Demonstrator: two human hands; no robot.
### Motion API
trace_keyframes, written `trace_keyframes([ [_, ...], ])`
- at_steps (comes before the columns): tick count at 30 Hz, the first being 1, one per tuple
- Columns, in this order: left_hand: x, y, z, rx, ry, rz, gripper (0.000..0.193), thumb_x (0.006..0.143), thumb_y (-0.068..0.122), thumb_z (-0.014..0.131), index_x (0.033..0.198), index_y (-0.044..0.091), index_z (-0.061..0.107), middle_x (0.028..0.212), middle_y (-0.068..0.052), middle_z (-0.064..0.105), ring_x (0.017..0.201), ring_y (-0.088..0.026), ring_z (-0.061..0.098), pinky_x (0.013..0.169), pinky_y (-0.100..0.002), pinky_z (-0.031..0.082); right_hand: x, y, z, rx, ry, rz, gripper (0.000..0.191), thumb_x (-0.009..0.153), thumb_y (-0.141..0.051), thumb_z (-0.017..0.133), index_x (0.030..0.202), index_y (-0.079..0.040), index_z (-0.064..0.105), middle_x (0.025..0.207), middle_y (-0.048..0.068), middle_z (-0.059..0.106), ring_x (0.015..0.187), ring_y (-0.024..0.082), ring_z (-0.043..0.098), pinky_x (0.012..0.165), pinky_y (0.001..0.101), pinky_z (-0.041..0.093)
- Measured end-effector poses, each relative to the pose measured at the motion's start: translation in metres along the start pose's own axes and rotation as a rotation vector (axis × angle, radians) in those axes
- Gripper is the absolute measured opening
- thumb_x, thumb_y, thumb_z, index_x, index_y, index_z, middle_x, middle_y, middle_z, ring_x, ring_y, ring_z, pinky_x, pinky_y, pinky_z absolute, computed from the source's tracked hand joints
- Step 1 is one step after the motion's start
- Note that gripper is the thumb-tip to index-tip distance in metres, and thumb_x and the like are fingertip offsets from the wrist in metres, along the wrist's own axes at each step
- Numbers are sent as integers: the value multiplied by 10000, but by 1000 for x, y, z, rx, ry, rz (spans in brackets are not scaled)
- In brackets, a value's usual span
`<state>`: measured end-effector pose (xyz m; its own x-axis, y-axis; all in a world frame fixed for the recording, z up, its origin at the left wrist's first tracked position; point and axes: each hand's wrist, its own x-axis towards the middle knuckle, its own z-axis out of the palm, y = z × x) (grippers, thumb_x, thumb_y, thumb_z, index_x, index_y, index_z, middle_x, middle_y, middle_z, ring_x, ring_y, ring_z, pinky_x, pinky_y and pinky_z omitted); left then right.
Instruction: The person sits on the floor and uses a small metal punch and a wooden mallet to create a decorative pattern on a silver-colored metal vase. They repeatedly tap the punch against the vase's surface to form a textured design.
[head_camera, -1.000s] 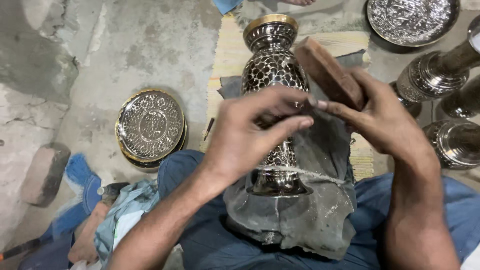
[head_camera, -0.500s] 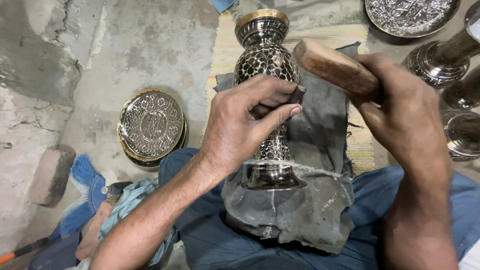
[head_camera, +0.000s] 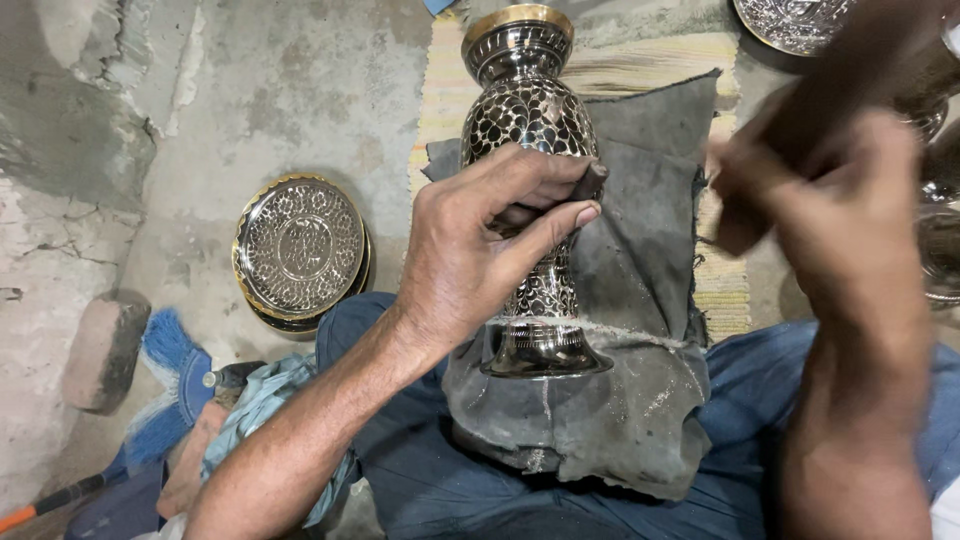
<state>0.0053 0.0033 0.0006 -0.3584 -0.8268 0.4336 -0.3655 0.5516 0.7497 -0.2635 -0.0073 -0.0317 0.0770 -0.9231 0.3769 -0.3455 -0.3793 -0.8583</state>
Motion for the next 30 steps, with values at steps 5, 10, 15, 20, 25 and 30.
trace_keyframes([
  [5,0,1,2,-19,2,0,274,985,98,784,1242,57,699,1117,-56,766,1031,-139,792,875,-258,703,0,2,0,-439,-21,-53,181,977,-80,835,1026,-3,679,879,135,699,800,205,693,681,343,551],
  [10,0,-1,0,-9,7,4,285,964,98,793,1231,55,704,1113,-61,765,1012,-139,787,854,-256,703,4,-8,4,-824,-56,-335,296,778,-89,897,977,7,700,832,149,719,733,262,691,661,409,501],
  [15,-3,-2,0,-45,5,-2,279,975,99,798,1235,57,705,1113,-51,765,1013,-135,793,860,-262,698,3,-7,6,-473,-93,-108,246,914,-59,842,1058,18,657,885,159,697,774,224,685,658,361,525],
  [20,-2,-7,1,-51,-4,22,290,979,108,792,1254,74,704,1121,-39,759,1022,-137,788,870,-246,711,5,-1,9,-351,-87,-93,244,972,-73,799,1113,15,620,916,140,695,833,221,709,681,365,555],
  [25,-4,-8,-3,-41,-8,25,297,975,114,799,1253,68,702,1138,-46,757,1030,-140,785,876,-254,699,5,-5,10,-668,-79,-318,319,857,-55,818,1109,34,643,951,187,708,877,285,718,731,392,574],
  [30,-4,-9,-4,-59,-13,7,298,986,115,800,1263,69,701,1127,-41,758,1037,-131,790,883,-254,704,6,-16,12,-611,-83,-68,253,869,-79,860,1037,6,691,780,146,709,696,272,703,682,422,538],
])
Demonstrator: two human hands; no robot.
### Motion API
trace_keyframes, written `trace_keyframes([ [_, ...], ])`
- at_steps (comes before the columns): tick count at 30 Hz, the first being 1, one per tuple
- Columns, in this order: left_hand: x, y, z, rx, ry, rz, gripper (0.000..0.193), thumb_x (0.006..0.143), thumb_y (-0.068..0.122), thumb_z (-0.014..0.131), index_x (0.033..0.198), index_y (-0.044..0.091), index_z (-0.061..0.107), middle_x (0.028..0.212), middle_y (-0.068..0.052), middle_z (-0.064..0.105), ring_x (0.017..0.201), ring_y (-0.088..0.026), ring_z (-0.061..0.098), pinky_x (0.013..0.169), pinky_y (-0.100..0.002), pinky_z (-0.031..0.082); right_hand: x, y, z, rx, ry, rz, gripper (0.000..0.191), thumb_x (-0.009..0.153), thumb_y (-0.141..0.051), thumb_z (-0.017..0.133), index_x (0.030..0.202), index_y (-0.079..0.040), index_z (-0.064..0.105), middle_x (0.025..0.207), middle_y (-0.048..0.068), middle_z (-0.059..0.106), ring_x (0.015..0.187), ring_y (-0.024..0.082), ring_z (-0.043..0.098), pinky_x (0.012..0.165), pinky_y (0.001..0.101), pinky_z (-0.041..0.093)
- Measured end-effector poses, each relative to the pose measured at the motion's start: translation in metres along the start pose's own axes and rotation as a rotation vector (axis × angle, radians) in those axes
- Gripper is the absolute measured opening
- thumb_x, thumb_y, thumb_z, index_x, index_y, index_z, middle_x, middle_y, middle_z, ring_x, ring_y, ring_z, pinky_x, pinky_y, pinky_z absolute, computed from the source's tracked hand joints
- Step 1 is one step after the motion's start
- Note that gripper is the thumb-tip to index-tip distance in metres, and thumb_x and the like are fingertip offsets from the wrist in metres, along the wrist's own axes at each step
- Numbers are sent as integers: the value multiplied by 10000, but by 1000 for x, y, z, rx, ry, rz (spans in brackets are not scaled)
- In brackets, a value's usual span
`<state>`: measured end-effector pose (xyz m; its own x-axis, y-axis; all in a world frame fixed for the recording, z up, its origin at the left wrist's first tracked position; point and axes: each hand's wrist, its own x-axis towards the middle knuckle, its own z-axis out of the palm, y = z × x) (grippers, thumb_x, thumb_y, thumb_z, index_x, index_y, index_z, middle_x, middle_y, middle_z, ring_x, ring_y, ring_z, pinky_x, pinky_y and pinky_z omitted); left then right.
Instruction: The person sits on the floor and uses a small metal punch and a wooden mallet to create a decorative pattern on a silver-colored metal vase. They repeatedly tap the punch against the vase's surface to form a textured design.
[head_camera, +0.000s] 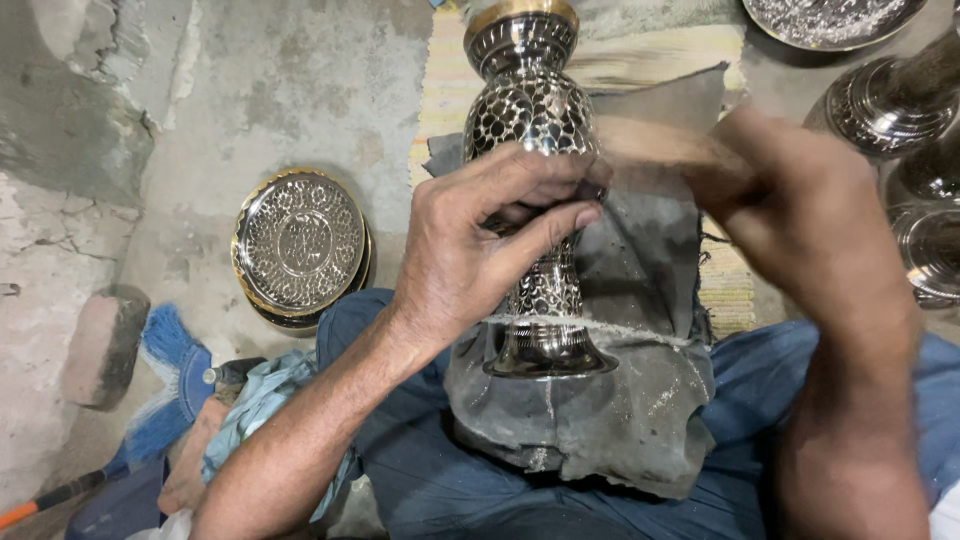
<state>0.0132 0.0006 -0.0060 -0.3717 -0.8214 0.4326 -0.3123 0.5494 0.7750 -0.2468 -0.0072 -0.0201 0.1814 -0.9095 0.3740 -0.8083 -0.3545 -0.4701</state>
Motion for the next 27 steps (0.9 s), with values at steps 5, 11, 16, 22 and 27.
trace_keyframes([
  [5,-1,0,-1,-21,-11,1,305,988,102,796,1273,62,697,1130,-47,755,1031,-130,785,877,-254,702,2,-5,-1,221,56,19,264,887,-68,824,1039,4,620,864,127,686,787,218,693,661,352,548],
  [11,-1,1,-3,-18,2,9,316,977,99,807,1274,64,704,1142,-44,758,1013,-130,783,854,-252,691,-3,1,1,242,67,27,161,1016,-55,753,1120,4,646,964,130,698,857,209,703,688,385,557],
  [16,-1,0,-4,2,5,26,303,983,111,812,1266,75,709,1132,-43,763,1012,-127,784,847,-246,684,-4,3,2,-2,52,-16,223,959,-111,852,1031,-6,667,861,134,703,775,223,693,667,389,547],
  [22,-1,-5,-2,27,7,22,296,971,153,815,1242,86,714,1111,-37,763,1005,-122,785,850,-248,702,-4,-2,2,-314,90,-231,266,728,-14,872,919,25,691,782,158,710,672,256,691,698,433,560],
  [27,-3,-8,-2,13,0,12,324,970,140,818,1272,92,710,1102,-28,760,991,-116,782,843,-246,699,-5,-3,-2,296,20,36,130,958,-7,746,1000,-17,623,908,122,715,812,180,720,726,319,561],
])
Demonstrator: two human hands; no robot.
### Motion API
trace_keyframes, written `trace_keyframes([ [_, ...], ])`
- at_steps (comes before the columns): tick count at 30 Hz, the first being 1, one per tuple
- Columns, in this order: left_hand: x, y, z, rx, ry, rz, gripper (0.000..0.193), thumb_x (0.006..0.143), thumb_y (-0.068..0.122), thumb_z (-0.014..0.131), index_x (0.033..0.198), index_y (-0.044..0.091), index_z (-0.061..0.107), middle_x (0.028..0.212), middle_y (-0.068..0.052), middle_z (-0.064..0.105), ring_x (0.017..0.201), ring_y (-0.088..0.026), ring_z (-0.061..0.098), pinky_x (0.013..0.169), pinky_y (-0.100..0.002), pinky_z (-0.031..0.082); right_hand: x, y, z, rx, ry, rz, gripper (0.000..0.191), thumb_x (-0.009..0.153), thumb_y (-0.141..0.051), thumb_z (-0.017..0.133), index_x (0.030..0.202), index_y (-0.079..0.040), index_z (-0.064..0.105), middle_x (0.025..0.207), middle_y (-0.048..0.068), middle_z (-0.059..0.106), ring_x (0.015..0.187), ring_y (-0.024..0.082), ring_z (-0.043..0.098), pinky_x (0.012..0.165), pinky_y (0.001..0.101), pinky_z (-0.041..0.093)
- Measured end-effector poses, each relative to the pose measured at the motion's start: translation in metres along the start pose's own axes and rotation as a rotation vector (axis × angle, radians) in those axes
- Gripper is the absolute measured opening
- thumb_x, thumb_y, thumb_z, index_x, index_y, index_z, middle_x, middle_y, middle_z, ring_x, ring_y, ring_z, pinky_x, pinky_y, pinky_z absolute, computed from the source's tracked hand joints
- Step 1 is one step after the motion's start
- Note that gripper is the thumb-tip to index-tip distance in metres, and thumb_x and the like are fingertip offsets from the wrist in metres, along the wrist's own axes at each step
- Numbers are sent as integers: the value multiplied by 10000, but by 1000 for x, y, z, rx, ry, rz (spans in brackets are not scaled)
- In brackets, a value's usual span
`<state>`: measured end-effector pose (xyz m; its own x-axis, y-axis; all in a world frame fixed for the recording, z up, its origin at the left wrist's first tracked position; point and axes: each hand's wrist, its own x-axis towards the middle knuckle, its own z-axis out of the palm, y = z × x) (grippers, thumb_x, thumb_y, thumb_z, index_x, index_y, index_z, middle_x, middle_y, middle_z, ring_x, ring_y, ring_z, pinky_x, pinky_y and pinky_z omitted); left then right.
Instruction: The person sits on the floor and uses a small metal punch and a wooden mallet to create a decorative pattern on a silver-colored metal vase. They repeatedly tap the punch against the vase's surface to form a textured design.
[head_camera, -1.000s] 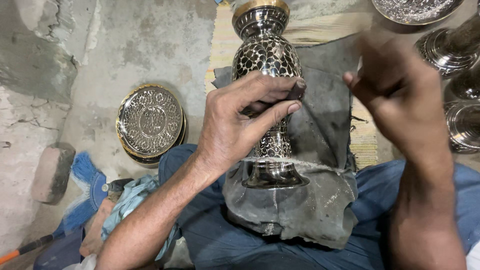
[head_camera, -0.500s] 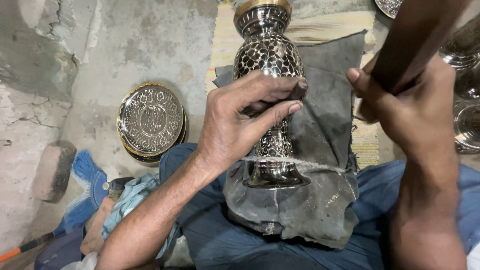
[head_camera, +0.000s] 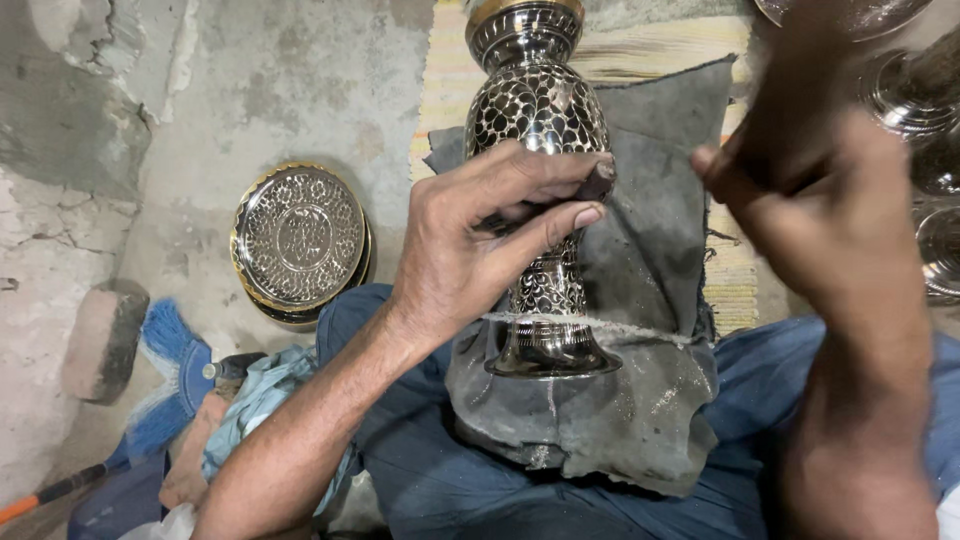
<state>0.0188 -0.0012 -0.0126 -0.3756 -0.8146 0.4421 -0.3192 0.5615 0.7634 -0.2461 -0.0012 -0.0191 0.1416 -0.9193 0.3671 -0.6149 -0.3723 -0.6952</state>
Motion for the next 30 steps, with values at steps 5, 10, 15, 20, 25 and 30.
trace_keyframes([
  [5,0,-2,1,-25,1,4,336,970,132,818,1286,105,708,1113,-16,761,983,-102,779,840,-238,697,4,-1,4,-156,0,-5,256,873,-42,831,1012,18,626,886,187,700,805,230,706,641,366,548],
  [10,0,-2,0,-36,5,12,325,975,133,820,1281,119,712,1112,-11,761,975,-94,776,848,-227,703,4,-2,4,-496,2,-196,278,870,-32,850,1064,5,655,934,189,716,842,265,707,740,403,578],
  [15,-1,-2,-1,-30,13,10,323,981,128,825,1282,107,711,1104,-15,758,933,-86,777,834,-223,681,0,-4,0,-405,-36,-15,245,874,-83,860,1029,-13,684,803,145,709,692,255,695,660,436,532],
  [20,-3,-2,-2,-66,0,-11,317,1000,132,805,1301,99,711,1130,-27,763,964,-90,781,873,-237,686,4,-13,0,-110,29,4,301,890,-60,802,1114,-22,603,907,100,683,840,236,707,741,371,564],
  [25,-3,-3,5,-146,66,-95,307,977,102,815,1270,110,723,1099,-40,784,985,-120,792,847,-243,687,2,-10,-5,-473,103,-257,345,856,-8,860,1145,32,676,884,191,693,795,300,702,705,410,569],
  [30,-2,0,10,19,36,24,318,986,124,793,1288,124,696,1135,-44,775,1039,-118,786,864,-245,687,-1,22,-2,14,120,-41,214,1052,-58,793,1148,44,632,986,153,695,879,204,692,758,317,539],
])
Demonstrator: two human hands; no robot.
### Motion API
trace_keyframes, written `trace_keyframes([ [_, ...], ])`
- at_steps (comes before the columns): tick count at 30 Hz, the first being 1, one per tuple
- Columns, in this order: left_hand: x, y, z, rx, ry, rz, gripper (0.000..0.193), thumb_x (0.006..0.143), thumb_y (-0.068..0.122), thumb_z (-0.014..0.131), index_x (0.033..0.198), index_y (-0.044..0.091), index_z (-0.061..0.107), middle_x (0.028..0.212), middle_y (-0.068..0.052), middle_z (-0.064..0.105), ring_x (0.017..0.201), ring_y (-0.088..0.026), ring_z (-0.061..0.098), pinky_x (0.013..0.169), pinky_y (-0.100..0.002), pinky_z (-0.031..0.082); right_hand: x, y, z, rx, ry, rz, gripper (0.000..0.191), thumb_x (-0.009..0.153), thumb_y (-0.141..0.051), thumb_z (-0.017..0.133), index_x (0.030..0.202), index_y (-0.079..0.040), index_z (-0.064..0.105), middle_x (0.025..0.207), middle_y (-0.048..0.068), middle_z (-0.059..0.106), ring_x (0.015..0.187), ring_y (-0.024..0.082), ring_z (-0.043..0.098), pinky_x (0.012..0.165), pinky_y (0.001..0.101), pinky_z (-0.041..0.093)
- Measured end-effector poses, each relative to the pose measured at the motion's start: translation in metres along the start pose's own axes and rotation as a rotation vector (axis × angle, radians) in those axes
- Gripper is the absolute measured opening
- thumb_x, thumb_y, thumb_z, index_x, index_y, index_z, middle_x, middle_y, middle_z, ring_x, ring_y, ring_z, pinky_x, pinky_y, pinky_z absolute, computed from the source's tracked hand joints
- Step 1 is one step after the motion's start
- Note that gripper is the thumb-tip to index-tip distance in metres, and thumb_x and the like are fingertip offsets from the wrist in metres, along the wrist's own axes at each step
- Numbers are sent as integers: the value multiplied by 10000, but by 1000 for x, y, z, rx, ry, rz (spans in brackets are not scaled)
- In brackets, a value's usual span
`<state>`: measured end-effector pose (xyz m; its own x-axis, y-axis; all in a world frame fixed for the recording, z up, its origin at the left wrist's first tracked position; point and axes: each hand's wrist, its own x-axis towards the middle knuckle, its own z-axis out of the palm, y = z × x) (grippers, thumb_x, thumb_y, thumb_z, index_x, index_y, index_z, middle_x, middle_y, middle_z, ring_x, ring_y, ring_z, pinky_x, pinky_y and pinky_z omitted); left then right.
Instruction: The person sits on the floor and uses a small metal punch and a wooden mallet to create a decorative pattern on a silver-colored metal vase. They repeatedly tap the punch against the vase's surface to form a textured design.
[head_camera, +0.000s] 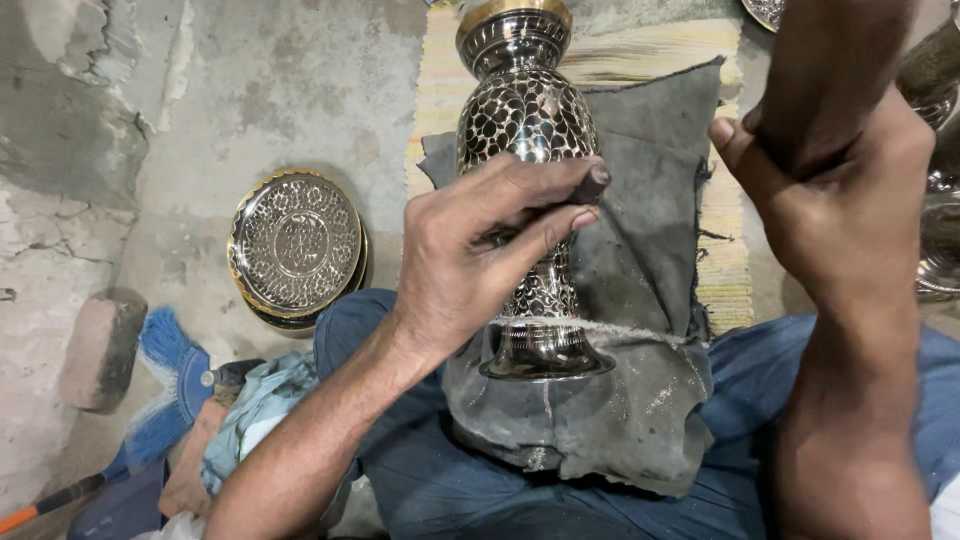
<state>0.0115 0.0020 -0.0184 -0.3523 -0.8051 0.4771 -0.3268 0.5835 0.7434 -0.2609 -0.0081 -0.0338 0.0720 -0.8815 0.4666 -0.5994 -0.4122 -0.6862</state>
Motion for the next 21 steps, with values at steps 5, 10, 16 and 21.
trace_keyframes([
  [5,9,4,-1,149,-61,62,270,991,130,771,1249,103,698,1147,-55,777,1053,-154,784,899,-287,694,6,31,2,-79,-151,-153,260,1005,-59,813,1149,59,631,986,166,687,851,222,696,739,339,560],
  [10,14,15,-1,175,-96,76,277,978,163,782,1236,96,704,1170,-59,771,1061,-177,783,922,-305,679,15,50,18,85,-153,-262,266,1008,-58,754,1183,79,607,1129,185,702,1035,242,713,871,352,615],
  [16,17,15,-4,172,-113,87,277,963,181,787,1214,93,709,1149,-55,774,1027,-171,784,886,-293,675,11,56,21,81,-143,70,241,1045,-193,785,1079,3,648,984,120,730,903,185,754,784,303,631],
  [21,12,8,-2,177,-108,89,285,975,191,774,1234,95,705,1158,-50,770,1043,-168,782,901,-294,676,13,32,16,-32,-80,-82,240,939,-121,808,1090,-49,637,996,89,694,920,244,706,819,391,586],
])
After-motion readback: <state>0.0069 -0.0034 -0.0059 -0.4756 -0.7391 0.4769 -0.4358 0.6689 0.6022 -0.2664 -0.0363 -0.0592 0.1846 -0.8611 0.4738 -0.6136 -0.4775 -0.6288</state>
